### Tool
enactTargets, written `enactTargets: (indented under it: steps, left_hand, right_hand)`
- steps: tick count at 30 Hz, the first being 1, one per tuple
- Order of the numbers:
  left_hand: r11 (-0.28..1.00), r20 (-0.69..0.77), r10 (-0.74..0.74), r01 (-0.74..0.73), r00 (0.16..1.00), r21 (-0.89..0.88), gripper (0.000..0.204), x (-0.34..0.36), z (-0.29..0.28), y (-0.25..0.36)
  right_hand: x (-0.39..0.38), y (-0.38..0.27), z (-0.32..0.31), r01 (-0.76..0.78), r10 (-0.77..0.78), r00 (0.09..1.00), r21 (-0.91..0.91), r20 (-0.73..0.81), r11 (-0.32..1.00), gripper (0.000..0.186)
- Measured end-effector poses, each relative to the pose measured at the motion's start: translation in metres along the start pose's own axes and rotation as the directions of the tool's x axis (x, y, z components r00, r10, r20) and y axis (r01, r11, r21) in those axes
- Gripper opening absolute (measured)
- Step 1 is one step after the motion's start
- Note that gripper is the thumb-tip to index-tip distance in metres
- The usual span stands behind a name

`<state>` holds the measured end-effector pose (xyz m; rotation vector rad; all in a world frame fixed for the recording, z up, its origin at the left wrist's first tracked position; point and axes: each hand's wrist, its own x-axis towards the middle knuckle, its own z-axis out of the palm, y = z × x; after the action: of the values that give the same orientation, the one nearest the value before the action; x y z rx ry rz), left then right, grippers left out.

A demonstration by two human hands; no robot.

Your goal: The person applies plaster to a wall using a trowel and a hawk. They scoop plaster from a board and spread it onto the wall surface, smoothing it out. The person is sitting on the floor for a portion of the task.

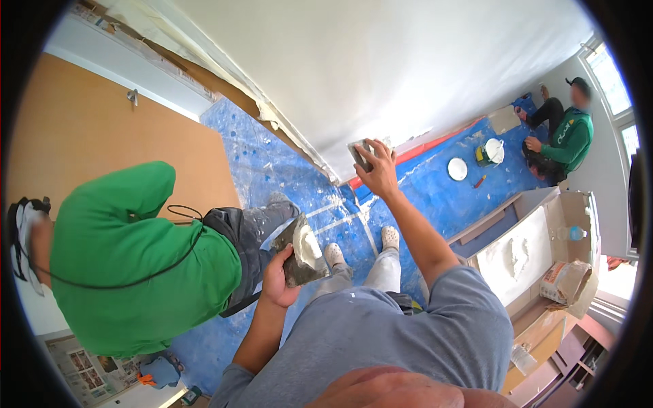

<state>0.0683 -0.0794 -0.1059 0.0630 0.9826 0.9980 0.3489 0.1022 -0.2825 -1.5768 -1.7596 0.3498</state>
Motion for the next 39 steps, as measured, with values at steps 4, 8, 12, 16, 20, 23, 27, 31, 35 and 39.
enactTargets:
  steps: [4,8,12,16,20,23,27,31,35,39]
  left_hand:
    - [1.0,0.056,0.008,-0.006,0.998,-0.027,0.032,-0.003,0.014,-0.001]
    - [1.0,0.09,0.015,-0.013,0.996,-0.019,0.032,-0.004,0.03,-0.005]
    - [0.999,0.085,0.014,-0.011,0.996,-0.034,0.033,-0.008,0.037,-0.01]
    - [0.996,-0.022,0.047,-0.048,0.999,-0.072,0.033,-0.02,0.024,-0.022]
    - [0.989,-0.115,0.092,-0.103,0.989,-0.102,0.035,-0.037,0.017,-0.038]
    - [0.986,-0.123,0.098,-0.114,0.988,-0.124,0.035,-0.038,0.021,-0.052]
    - [0.982,-0.134,0.127,-0.143,0.983,-0.12,0.034,-0.031,0.05,-0.065]
    - [0.952,-0.116,0.209,-0.229,0.971,-0.202,0.032,-0.016,0.087,-0.064]
    - [0.964,0.066,0.225,-0.213,0.972,-0.157,0.033,-0.003,0.117,-0.063]
    - [0.959,0.227,0.244,-0.2,0.943,-0.2,0.029,-0.001,0.15,-0.069]
  right_hand:
    - [0.063,-0.07,-0.103,0.216,-0.168,0.933,0.12,-0.317,0.969,0.059]
    - [0.175,-0.12,-0.198,0.409,-0.435,0.712,-0.179,-0.551,0.895,0.052]
    - [0.205,-0.121,-0.207,0.412,-0.5,0.707,-0.283,-0.5,0.866,0.051]
    - [0.172,-0.067,-0.154,0.394,-0.455,0.781,-0.228,-0.427,0.89,0.051]
    - [0.122,0.009,-0.095,0.343,-0.398,0.882,-0.236,-0.251,0.909,0.052]
    - [0.095,0.05,-0.068,0.278,-0.316,0.945,-0.298,-0.086,0.913,0.05]
    - [0.058,0.062,-0.07,0.09,-0.055,0.985,-0.212,0.166,0.973,0.048]
    - [0.022,-0.026,-0.15,-0.102,-0.069,0.96,0.571,0.27,0.814,0.046]
    - [-0.024,-0.109,-0.246,-0.293,-0.334,0.88,0.94,0.336,0.174,0.047]
    - [-0.042,-0.113,-0.26,-0.121,-0.509,0.832,0.968,0.22,0.22,0.048]
